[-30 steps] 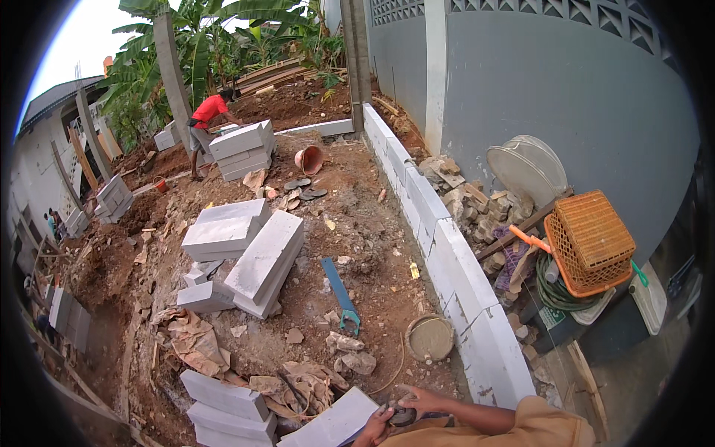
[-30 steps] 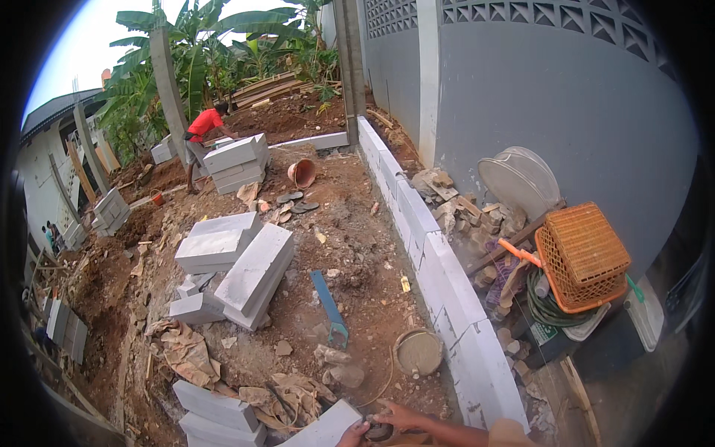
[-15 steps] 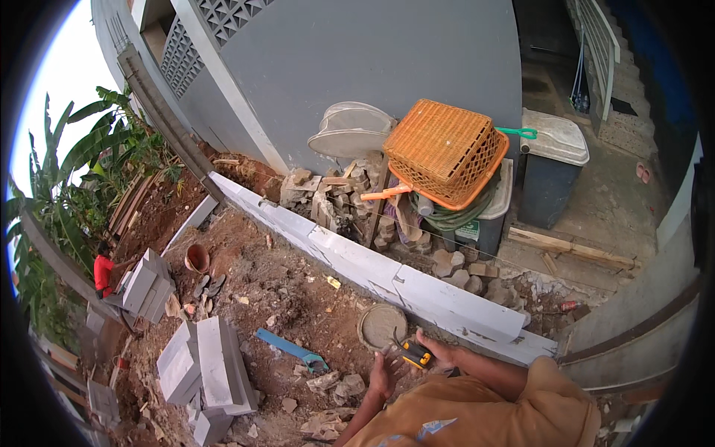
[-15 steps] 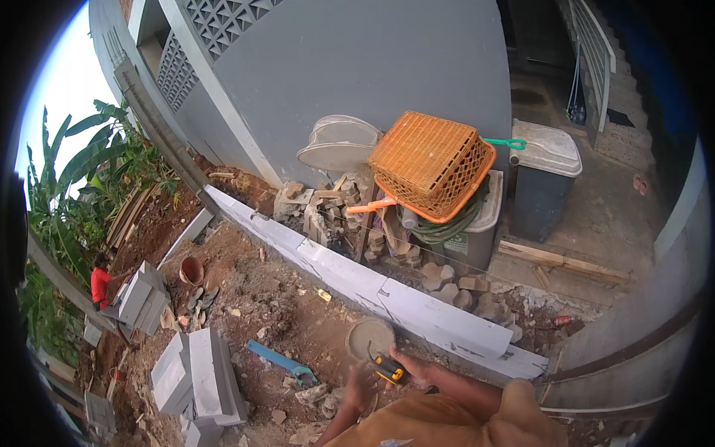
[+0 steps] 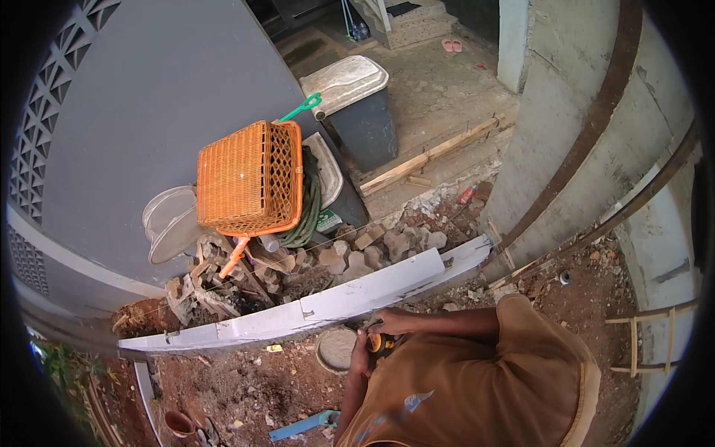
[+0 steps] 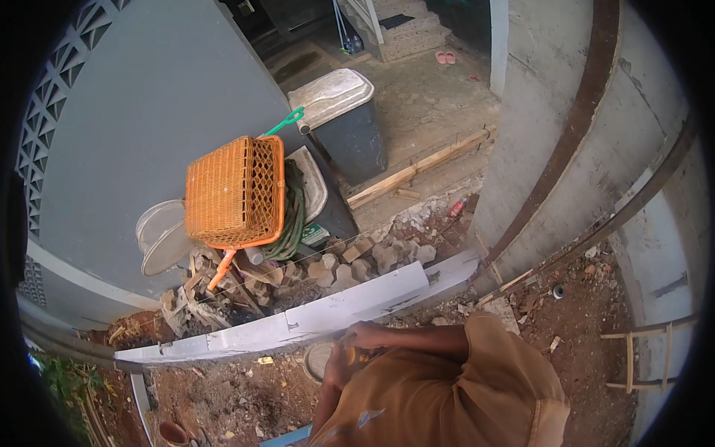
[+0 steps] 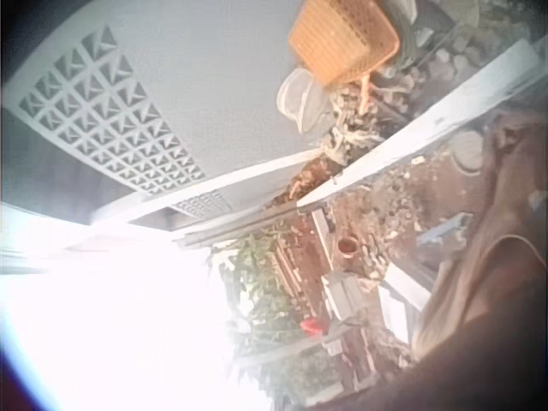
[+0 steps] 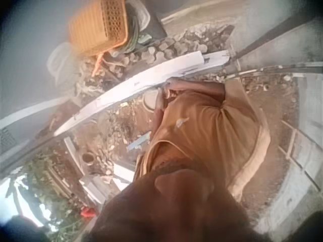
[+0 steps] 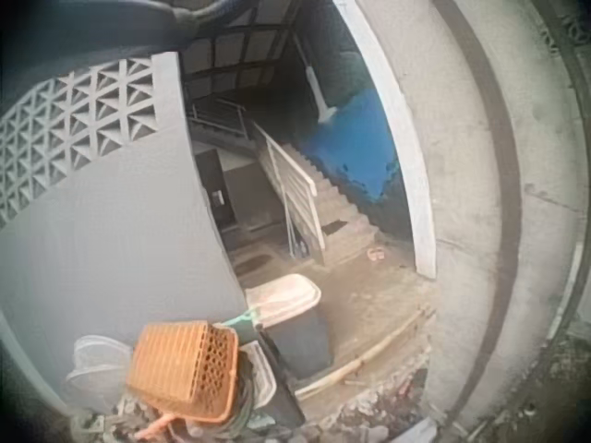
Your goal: The person applies mortar to white rectangular tiles and places them along a curved wall. They measure the tiles with a tape measure and cut them with a hand saw to fit the space.
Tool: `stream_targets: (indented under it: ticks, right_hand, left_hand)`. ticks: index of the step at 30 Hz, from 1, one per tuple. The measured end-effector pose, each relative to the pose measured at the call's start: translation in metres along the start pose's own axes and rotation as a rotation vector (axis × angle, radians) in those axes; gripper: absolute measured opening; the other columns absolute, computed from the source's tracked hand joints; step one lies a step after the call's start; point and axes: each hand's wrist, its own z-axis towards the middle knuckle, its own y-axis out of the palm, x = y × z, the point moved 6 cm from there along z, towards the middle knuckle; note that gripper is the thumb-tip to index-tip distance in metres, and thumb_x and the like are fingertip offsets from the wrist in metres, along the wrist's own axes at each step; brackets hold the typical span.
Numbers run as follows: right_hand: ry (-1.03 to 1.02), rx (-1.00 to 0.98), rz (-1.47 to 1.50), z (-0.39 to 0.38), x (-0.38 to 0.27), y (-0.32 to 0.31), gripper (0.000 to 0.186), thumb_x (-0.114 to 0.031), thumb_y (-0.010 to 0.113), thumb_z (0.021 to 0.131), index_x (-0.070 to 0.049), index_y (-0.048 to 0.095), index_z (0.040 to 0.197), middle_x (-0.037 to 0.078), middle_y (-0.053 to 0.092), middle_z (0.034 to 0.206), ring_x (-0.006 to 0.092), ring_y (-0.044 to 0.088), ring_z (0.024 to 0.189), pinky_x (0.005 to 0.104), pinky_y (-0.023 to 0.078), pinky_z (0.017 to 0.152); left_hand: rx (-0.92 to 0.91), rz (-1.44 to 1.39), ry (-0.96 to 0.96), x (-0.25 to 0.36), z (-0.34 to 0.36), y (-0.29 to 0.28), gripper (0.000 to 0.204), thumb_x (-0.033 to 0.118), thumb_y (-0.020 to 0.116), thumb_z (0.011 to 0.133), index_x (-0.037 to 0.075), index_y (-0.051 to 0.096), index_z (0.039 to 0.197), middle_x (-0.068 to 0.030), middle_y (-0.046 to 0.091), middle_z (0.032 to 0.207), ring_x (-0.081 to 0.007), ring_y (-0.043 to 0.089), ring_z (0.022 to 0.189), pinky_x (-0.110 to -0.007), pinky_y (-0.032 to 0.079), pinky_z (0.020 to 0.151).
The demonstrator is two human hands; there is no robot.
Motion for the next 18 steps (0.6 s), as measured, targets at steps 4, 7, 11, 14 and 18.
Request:
stream_targets:
  ticks: [4, 7, 11, 14, 18]
  right_hand:
    - [-0.398, 0.240, 0.207, 0.022, 0.018, -0.020, 0.050, -0.028, 0.073, 0.093, -0.001, 0.060, 0.132, 0.016, 0.068, 0.120, 0.0257, 0.066, 0.109, 0.0395, 0.051, 0.097]
    - [-0.514, 0.362, 0.173, -0.004, -0.009, -0.032, 0.054, -0.024, 0.073, 0.092, -0.002, 0.056, 0.137, 0.018, 0.064, 0.130, 0.0279, 0.062, 0.121, 0.0402, 0.048, 0.104]
    - [-0.339, 0.745, -0.151, -0.020, -0.012, -0.042, 0.053, -0.020, 0.069, 0.090, -0.007, 0.056, 0.140, 0.021, 0.061, 0.135, 0.0346, 0.058, 0.127, 0.0429, 0.047, 0.106]
    - [-0.250, 0.930, -0.171, -0.032, 0.001, -0.044, 0.047, -0.027, 0.065, 0.092, -0.011, 0.061, 0.135, 0.022, 0.064, 0.129, 0.0377, 0.062, 0.119, 0.0453, 0.049, 0.102]
    - [-0.020, 0.676, -0.123, -0.023, 0.049, -0.025, 0.037, -0.036, 0.062, 0.093, -0.006, 0.074, 0.109, 0.021, 0.073, 0.098, 0.0387, 0.070, 0.090, 0.0466, 0.054, 0.086]
  left_hand:
    - [-0.226, -0.198, -0.172, -0.003, 0.051, -0.036, 0.082, 0.073, 0.035, 0.100, 0.007, 0.049, 0.147, -0.0133, 0.058, 0.143, -0.0295, 0.055, 0.131, -0.049, 0.044, 0.112]
    - [-0.200, -0.163, -0.299, 0.019, 0.047, -0.005, 0.079, 0.072, 0.036, 0.100, 0.009, 0.051, 0.145, -0.0146, 0.059, 0.139, -0.0319, 0.057, 0.128, -0.053, 0.047, 0.108]
    - [-0.264, 0.054, -0.316, 0.031, 0.072, -0.027, 0.071, 0.059, 0.034, 0.104, 0.009, 0.043, 0.153, -0.0156, 0.055, 0.144, -0.0320, 0.056, 0.127, -0.047, 0.045, 0.109]
    - [-0.415, 0.313, -0.261, 0.048, 0.079, -0.017, 0.068, 0.044, 0.050, 0.105, 0.010, 0.030, 0.161, -0.0144, 0.053, 0.144, -0.0304, 0.055, 0.128, -0.041, 0.046, 0.108]
    - [-0.569, 0.711, -0.150, 0.052, 0.094, 0.003, 0.086, 0.039, 0.067, 0.097, 0.009, 0.021, 0.164, -0.0199, 0.052, 0.143, -0.0265, 0.048, 0.132, -0.039, 0.038, 0.112]
